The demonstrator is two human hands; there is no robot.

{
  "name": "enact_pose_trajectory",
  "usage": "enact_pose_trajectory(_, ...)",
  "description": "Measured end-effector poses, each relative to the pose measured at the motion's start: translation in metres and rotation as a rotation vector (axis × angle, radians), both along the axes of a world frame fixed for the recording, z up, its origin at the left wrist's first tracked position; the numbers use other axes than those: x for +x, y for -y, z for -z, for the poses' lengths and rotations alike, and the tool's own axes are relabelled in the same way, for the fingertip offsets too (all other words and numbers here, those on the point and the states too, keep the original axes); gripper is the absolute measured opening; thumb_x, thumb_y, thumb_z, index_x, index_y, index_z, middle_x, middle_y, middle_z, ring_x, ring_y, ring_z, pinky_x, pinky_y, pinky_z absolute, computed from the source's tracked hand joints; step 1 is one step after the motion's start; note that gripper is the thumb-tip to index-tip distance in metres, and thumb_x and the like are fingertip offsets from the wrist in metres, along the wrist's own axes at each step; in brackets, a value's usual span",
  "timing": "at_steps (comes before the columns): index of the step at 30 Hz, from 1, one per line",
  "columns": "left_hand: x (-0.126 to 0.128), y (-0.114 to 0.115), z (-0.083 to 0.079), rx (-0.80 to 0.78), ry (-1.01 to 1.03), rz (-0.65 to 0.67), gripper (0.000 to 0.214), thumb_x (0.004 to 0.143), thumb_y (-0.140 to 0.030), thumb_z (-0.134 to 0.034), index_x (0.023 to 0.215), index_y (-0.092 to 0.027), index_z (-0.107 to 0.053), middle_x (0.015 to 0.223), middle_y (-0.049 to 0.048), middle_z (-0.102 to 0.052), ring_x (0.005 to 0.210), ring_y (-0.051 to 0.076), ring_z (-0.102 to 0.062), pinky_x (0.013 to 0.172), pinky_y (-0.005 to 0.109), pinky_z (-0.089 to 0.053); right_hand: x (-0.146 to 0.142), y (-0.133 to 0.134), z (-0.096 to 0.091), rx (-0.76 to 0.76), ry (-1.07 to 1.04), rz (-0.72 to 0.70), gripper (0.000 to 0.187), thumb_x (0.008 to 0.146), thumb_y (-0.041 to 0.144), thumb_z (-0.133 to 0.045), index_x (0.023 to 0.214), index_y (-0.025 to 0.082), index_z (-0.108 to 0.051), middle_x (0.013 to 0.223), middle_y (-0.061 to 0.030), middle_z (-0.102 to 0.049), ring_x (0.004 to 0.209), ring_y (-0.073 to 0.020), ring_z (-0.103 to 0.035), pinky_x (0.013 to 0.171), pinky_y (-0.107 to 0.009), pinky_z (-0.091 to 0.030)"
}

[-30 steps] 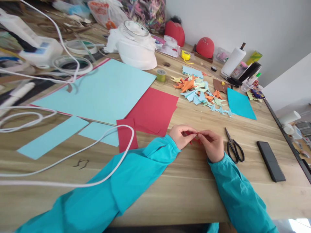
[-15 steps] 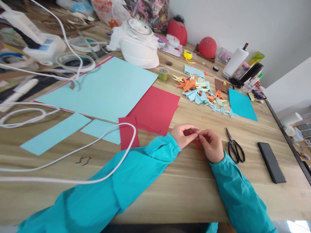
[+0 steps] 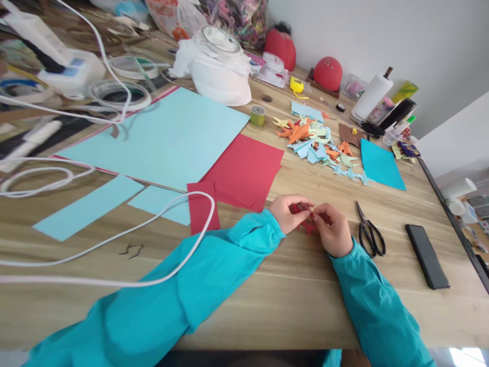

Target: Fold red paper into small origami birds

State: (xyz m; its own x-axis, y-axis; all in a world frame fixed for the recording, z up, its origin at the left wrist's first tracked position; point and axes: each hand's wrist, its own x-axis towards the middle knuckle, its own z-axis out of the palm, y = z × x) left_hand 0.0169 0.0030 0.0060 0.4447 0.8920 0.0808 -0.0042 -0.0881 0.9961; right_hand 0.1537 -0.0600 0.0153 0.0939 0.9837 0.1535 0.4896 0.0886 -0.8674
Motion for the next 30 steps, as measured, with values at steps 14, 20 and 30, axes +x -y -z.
enact_pose_trajectory(14, 0.0008, -0.0013, 0.0021, -0.003, -0.029, -0.023, 0.017, 0.066, -0.02, -0.067, 0.081, -0.014, -0.071, 0.071, 0.0047, -0.069, 0.064, 0.015, -0.062, 0.06, 0.024, -0.052, -0.001, -0.0003, 0.0037, -0.125, -0.175, 0.009, 0.02, 0.078, 0.039, -0.057, 0.078, 0.019, -0.055, 0.066, -0.0012, -0.062, 0.052, -0.0146, -0.061, 0.05, -0.028, -0.049)
enact_pose_trajectory(20, 0.0002, -0.0032, 0.0003, -0.084, 0.009, -0.08, 0.019, 0.065, -0.026, -0.068, 0.079, -0.013, -0.07, 0.069, 0.0046, -0.069, 0.063, 0.015, -0.062, 0.058, 0.025, -0.051, -0.0006, -0.0033, 0.0048, -0.156, -0.316, 0.073, 0.03, 0.072, 0.046, -0.064, 0.08, 0.018, -0.057, 0.067, -0.0021, -0.066, 0.055, -0.016, -0.063, 0.051, -0.028, -0.052)
enact_pose_trajectory(30, 0.0037, -0.0038, 0.006, -0.255, 0.214, -0.087, 0.017, 0.063, -0.019, -0.069, 0.078, -0.013, -0.069, 0.066, 0.003, -0.068, 0.062, 0.014, -0.064, 0.061, 0.026, -0.053, -0.0031, -0.0011, 0.0024, -0.066, -0.279, 0.084, 0.026, 0.074, 0.045, -0.063, 0.079, 0.019, -0.06, 0.063, -0.0001, -0.063, 0.054, -0.014, -0.06, 0.054, -0.027, -0.05)
